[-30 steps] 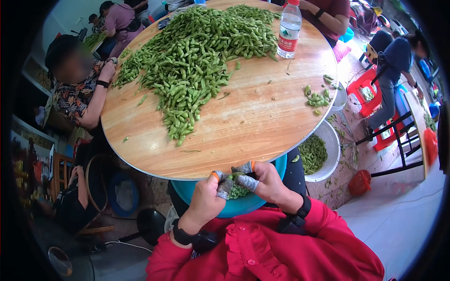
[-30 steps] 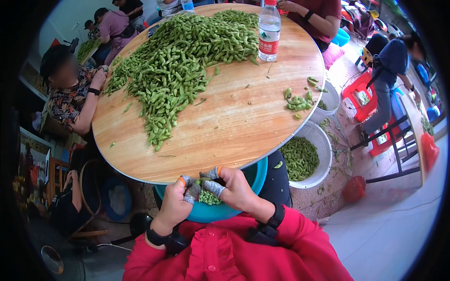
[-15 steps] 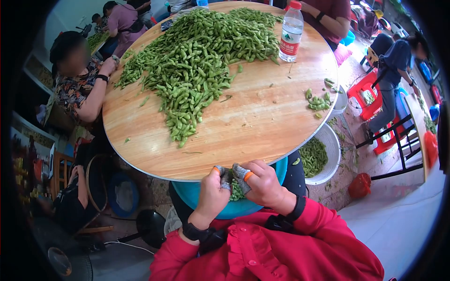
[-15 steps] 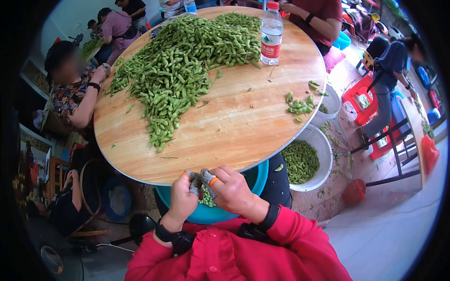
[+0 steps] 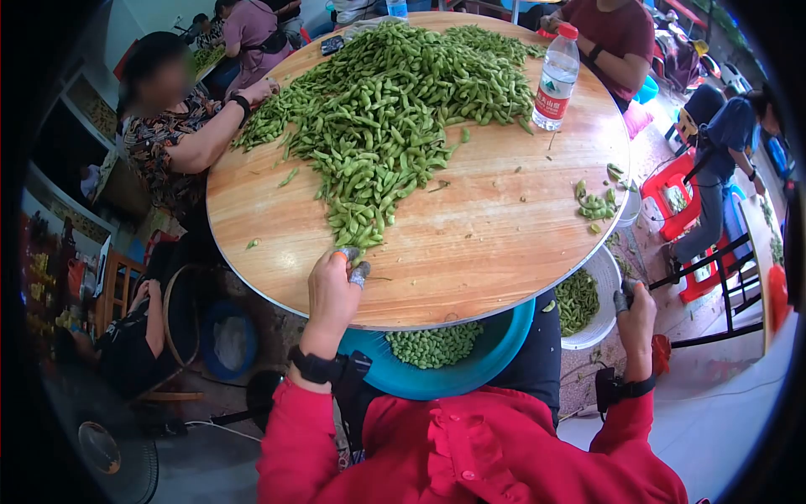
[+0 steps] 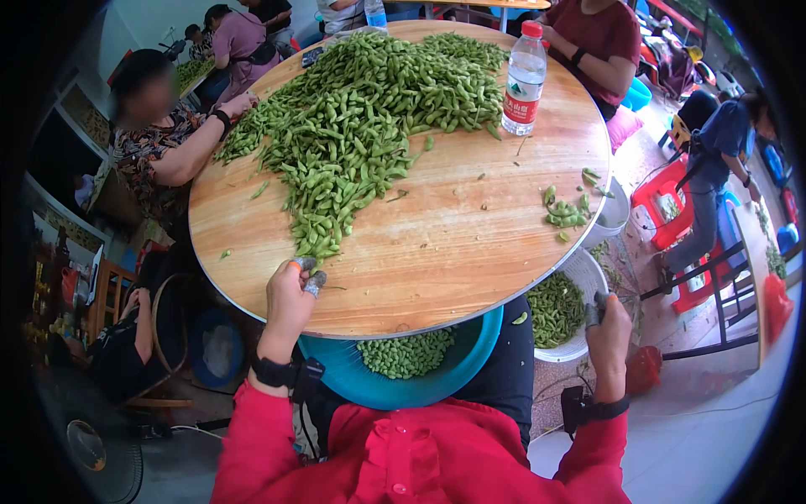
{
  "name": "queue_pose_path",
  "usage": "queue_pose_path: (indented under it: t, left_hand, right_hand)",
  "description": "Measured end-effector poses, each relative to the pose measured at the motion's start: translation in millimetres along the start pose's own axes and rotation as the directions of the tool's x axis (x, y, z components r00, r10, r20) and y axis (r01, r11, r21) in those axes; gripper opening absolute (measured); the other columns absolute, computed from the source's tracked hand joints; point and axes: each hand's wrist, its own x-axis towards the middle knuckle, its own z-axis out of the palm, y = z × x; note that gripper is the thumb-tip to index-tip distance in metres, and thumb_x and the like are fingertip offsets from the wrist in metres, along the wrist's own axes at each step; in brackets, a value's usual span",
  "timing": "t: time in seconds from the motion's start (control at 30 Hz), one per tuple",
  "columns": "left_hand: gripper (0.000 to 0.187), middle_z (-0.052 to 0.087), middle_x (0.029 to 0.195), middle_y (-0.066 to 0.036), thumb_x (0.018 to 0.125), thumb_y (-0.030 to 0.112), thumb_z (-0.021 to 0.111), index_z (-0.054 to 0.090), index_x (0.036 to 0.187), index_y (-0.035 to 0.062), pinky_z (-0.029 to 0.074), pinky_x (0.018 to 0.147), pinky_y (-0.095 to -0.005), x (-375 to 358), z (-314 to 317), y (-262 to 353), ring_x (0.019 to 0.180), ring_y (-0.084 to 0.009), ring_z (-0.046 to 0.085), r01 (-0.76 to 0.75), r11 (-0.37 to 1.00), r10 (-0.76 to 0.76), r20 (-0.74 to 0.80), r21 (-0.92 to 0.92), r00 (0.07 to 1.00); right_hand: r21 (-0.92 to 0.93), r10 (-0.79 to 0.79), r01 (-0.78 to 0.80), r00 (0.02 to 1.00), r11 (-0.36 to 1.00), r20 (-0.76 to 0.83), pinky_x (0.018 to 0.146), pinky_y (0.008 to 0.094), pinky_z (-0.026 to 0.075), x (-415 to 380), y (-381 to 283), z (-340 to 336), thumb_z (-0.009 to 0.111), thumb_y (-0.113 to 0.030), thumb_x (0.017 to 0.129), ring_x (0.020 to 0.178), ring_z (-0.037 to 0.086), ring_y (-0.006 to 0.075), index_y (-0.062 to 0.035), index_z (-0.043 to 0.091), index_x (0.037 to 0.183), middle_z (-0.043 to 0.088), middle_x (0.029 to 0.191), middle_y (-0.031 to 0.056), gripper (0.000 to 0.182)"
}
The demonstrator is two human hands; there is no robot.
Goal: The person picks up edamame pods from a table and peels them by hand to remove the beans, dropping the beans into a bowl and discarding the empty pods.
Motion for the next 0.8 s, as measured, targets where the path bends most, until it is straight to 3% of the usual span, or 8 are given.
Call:
queue_pose_path:
  t: [0.13,0.23,0.33,0.43,0.53,0.63,0.7,0.8]
  left_hand:
    - [0.013,0.057,0.072,-0.015,0.069,0.007,0.062,0.057,0.079,-0.0003,0.045,0.06,-0.0375,13.6,1.7,-11.3,0.068,-0.0292,0.056,0.071,0.996,-0.074,0.084,0.045,0.994]
    - [0.012,0.057,0.072,-0.015,0.069,0.007,0.061,0.057,0.079,0.0012,0.045,0.061,-0.0375,14.0,-3.1,-4.1,0.068,-0.0303,0.056,-0.017,0.972,0.002,0.064,0.234,0.998]
    - [0.013,0.058,0.074,-0.014,0.069,0.005,0.061,0.057,0.081,0.0012,0.045,0.062,-0.0332,9.8,-7.6,-3.1,0.066,-0.0265,0.057,0.019,0.969,-0.01,-0.037,0.247,0.999]
    - [0.012,0.06,0.074,-0.009,0.073,0.003,0.06,0.057,0.084,0.0003,0.045,0.06,-0.0273,7.2,-11.4,-11.5,0.063,-0.0174,0.056,0.192,0.961,-0.201,-0.024,-0.199,0.979]
    - [0.01,0.06,0.075,-0.004,0.077,0.002,0.058,0.057,0.086,-0.0002,0.044,0.058,-0.0229,-4.8,-24.5,10.7,0.062,-0.0095,0.054,0.194,0.801,-0.219,0.025,-0.566,0.975]
    - [0.007,0.059,0.076,-0.002,0.079,0.002,0.057,0.056,0.086,0.0,0.044,0.059,-0.0221,-35.6,-23.6,54.8,0.065,-0.0084,0.054,0.335,0.621,-0.231,0.244,-0.708,0.942]
    - [0.014,0.058,0.079,-0.003,0.078,-0.002,0.057,0.052,0.091,-0.0008,0.046,0.065,-0.0217,-54.9,-12.3,63.2,0.07,-0.0094,0.055,0.211,0.719,-0.071,0.232,-0.662,0.97]
    - [0.015,0.059,0.082,-0.007,0.077,-0.001,0.056,0.054,0.092,-0.0017,0.045,0.066,-0.0233,-64.0,-3.6,69.9,0.073,-0.0103,0.055,0.209,0.69,-0.032,0.259,-0.693,0.965]
  right_hand:
    - [0.291,0.023,-0.026,1.0,0.956,0.015,0.053,0.0292,0.04,-1.7,-13.7,-7.9,0.059,-0.003,0.073,0.058,0.053,0.0171,0.0029,0.056,0.077,0.054,0.064,0.0118,0.008]
    - [0.416,-0.016,-0.043,0.99,0.908,0.137,0.053,0.0254,0.04,-2.9,-59.0,-7.1,0.059,-0.002,0.075,0.061,0.051,0.0101,0.0016,0.06,0.084,0.056,0.066,0.0075,0.01]
    - [0.638,-0.239,0.01,0.931,0.77,0.275,0.057,0.0243,0.043,-6.4,-105.7,7.2,0.058,-0.003,0.077,0.065,0.053,0.0102,0.001,0.061,0.089,0.059,0.073,0.0063,0.013]
    - [0.774,-0.344,-0.222,0.799,0.593,0.493,0.064,0.0236,0.044,-11.2,-155.2,17.2,0.059,-0.006,0.079,0.072,0.054,0.0097,0.003,0.06,0.095,0.061,0.08,0.0052,0.019]
    - [0.837,-0.461,-0.377,0.706,0.397,0.537,0.07,0.0226,0.044,-16.2,-189.6,33.7,0.056,-0.012,0.083,0.079,0.052,0.0088,0.0043,0.054,0.105,0.06,0.086,0.0034,0.028]
    - [0.786,-0.498,-0.578,0.626,0.219,0.6,0.071,0.0218,0.043,-15.8,-210.4,43.2,0.053,-0.017,0.085,0.08,0.051,0.0072,0.0027,0.052,0.108,0.058,0.087,0.0016,0.031]
    - [0.694,-0.515,-0.692,0.529,0.198,0.674,0.071,0.0212,0.042,-13.6,-214.5,44.4,0.052,-0.019,0.086,0.08,0.05,0.0061,0.0009,0.051,0.11,0.057,0.087,0.0003,0.031]
    - [0.725,-0.522,-0.66,0.555,0.197,0.648,0.069,0.0208,0.042,-18.8,-207.0,45.8,0.053,-0.017,0.086,0.078,0.051,0.006,-0.0002,0.051,0.11,0.057,0.087,-0.0012,0.03]
